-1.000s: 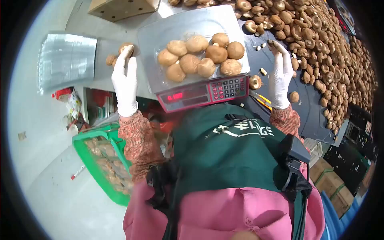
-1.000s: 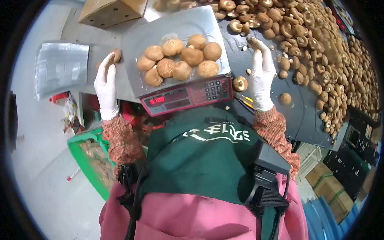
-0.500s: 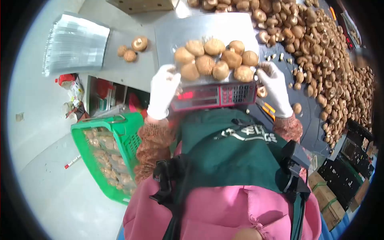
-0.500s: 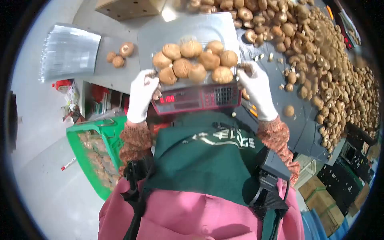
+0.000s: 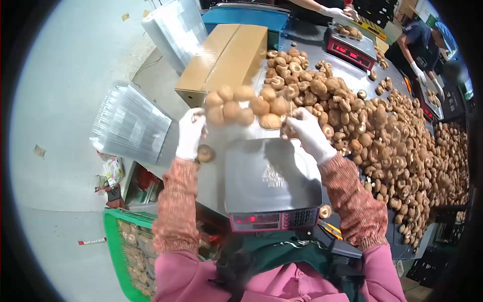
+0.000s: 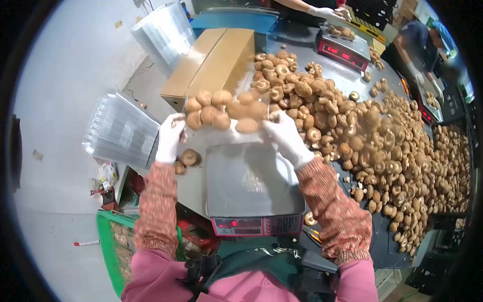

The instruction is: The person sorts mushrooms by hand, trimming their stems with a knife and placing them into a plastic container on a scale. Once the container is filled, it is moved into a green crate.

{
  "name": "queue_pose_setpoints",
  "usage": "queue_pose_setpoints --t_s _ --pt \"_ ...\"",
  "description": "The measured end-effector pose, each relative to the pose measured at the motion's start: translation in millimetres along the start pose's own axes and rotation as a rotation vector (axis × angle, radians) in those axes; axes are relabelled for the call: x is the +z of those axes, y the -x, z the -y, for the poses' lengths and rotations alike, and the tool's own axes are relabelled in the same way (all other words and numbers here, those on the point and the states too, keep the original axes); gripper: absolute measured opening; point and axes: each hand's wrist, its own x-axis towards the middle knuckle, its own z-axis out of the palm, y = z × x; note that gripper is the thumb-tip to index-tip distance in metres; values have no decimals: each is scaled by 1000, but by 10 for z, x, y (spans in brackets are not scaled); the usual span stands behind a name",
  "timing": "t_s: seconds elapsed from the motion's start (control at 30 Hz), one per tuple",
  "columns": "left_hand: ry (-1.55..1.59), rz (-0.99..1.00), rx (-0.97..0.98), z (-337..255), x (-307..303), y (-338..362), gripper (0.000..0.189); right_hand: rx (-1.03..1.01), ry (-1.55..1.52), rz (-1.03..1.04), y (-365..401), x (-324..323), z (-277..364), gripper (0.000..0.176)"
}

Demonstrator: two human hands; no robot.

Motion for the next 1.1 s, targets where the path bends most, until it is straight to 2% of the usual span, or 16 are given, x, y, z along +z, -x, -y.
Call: queue_pose_setpoints --t_s 0.17,0.2,0.23,0.3,0.33,0.4,0.43,0.5,0.57,0.63,0.73,0.87,0.97,1.0,1.03,1.1 --pt "120 -105 -52 267 -121 -1018 31 35 -192 -23 -1009 318 -73 20" --pt "193 -138 -41 243 -111 -1081 33 36 -138 -31 -1210 328 -100 19" --pt "264 -172 -27 186 -109 -1136 35 6 -247 -43 -1377 400 -121 19" --pt "148 -167 53 144 -211 -1032 40 -31 -222 -2 -1645 469 -114 20" --pt "62 -166 128 155 -281 -924 43 -42 -352 -42 -1758 571 -84 27" --pt "-263 -238 282 91 -459 -628 45 -400 -109 115 -2216 417 -502 34" --pt "-502 -310 361 -21 -594 -458 44 -321 -153 164 -2001 402 -373 36" --pt "-1180 -560 742 -392 -932 -181 44 -154 -234 249 -1533 393 -75 41" --pt "-1445 -888 775 -597 -1261 -26 42 30 -132 145 -949 350 76 41" --pt "-1639 -855 480 -508 -1861 13 34 -7 -100 170 -470 56 -50 44" --pt "-1556 -600 162 -453 -2395 -15 27 22 -192 -33 306 -410 -147 44" --pt "-1440 -506 325 -387 -2761 -228 15 -45 -264 -271 1195 -1435 -543 43" --pt "-1313 -359 167 -272 -3296 -541 24 -130 -412 -523 2081 -1977 -757 40" --pt "-1234 -318 251 -179 -3544 -673 23 -189 -393 -604 2322 -2035 -791 40" --pt "-1024 -205 59 -193 -3724 -812 21 -230 -361 -697 2593 -2122 -841 41" --pt "-971 -132 49 -252 -4021 -1028 18 -245 -397 -768 3057 -2310 -959 40"
